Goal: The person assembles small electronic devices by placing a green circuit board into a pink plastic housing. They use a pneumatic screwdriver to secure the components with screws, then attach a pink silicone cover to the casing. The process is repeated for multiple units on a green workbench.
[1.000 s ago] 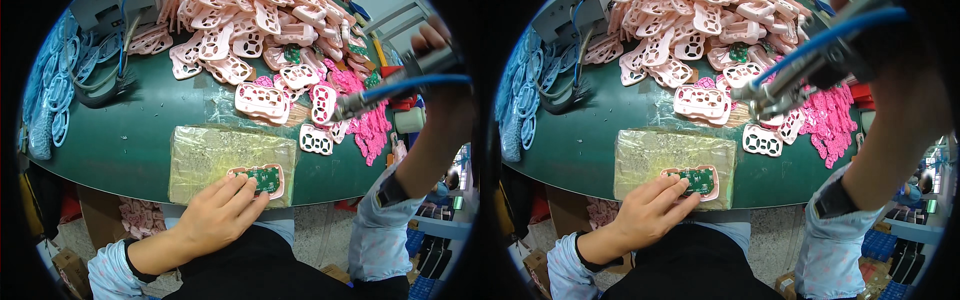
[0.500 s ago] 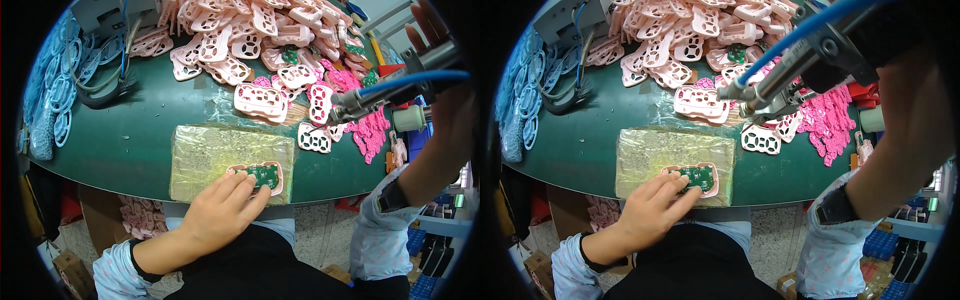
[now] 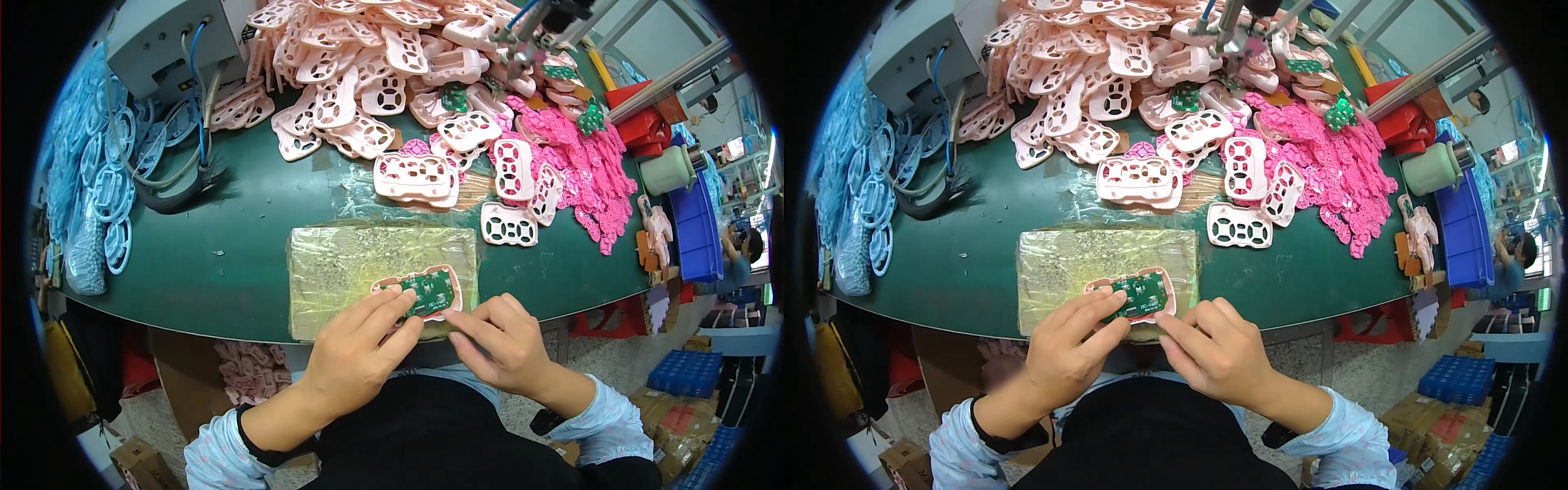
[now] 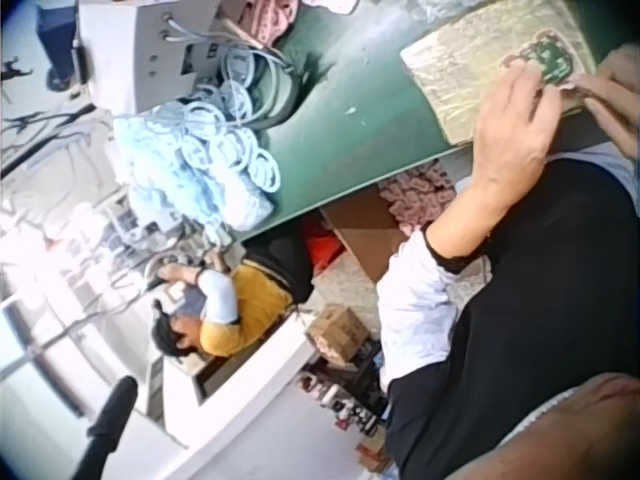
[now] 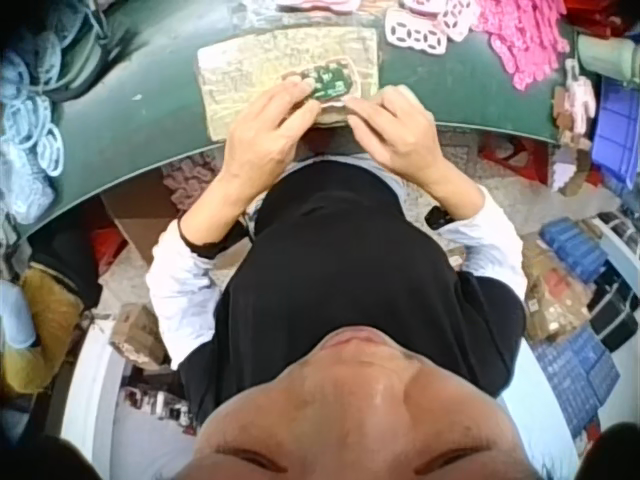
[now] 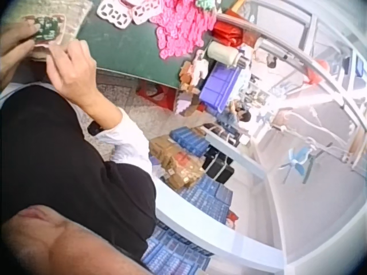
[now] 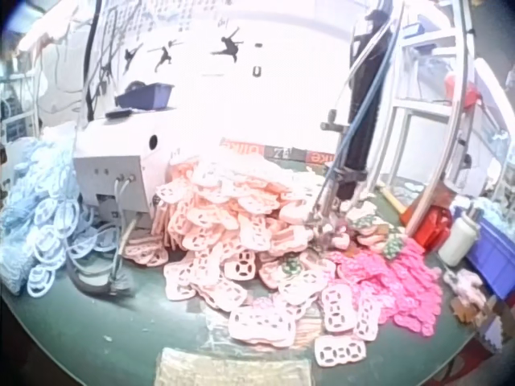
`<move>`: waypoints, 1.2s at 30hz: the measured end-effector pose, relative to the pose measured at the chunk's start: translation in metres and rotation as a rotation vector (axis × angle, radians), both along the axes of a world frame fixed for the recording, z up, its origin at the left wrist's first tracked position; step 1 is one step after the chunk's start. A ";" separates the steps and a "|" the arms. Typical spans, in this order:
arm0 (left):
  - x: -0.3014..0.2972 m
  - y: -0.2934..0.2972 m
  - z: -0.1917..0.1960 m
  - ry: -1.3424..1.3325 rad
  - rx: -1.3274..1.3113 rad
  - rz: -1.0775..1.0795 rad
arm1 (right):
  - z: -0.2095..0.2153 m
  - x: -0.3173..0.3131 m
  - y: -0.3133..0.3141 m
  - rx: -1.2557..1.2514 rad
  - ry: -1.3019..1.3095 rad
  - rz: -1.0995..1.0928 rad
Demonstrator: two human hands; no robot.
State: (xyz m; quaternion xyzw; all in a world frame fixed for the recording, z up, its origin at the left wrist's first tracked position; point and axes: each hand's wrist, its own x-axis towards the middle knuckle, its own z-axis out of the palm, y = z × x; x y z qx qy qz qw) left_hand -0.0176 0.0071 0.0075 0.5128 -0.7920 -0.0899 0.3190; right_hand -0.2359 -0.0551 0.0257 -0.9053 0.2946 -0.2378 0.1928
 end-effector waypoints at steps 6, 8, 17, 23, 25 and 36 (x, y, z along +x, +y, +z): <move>0.003 -0.001 -0.006 0.042 -0.016 -0.011 | -0.005 0.003 -0.002 0.010 -0.025 0.008; 0.001 -0.001 -0.005 0.036 -0.010 -0.010 | -0.007 0.002 -0.001 0.010 -0.019 0.013; -0.002 0.000 -0.007 0.080 -0.015 0.027 | 0.010 0.014 -0.005 0.023 0.109 0.013; -0.001 -0.003 -0.006 0.020 0.003 -0.006 | -0.001 -0.004 -0.006 0.095 0.037 -0.011; 0.000 0.000 -0.004 0.007 0.010 -0.005 | 0.002 -0.003 -0.004 0.087 0.060 -0.019; -0.001 0.000 -0.001 -0.058 -0.017 -0.024 | 0.002 -0.007 -0.003 0.025 0.097 0.012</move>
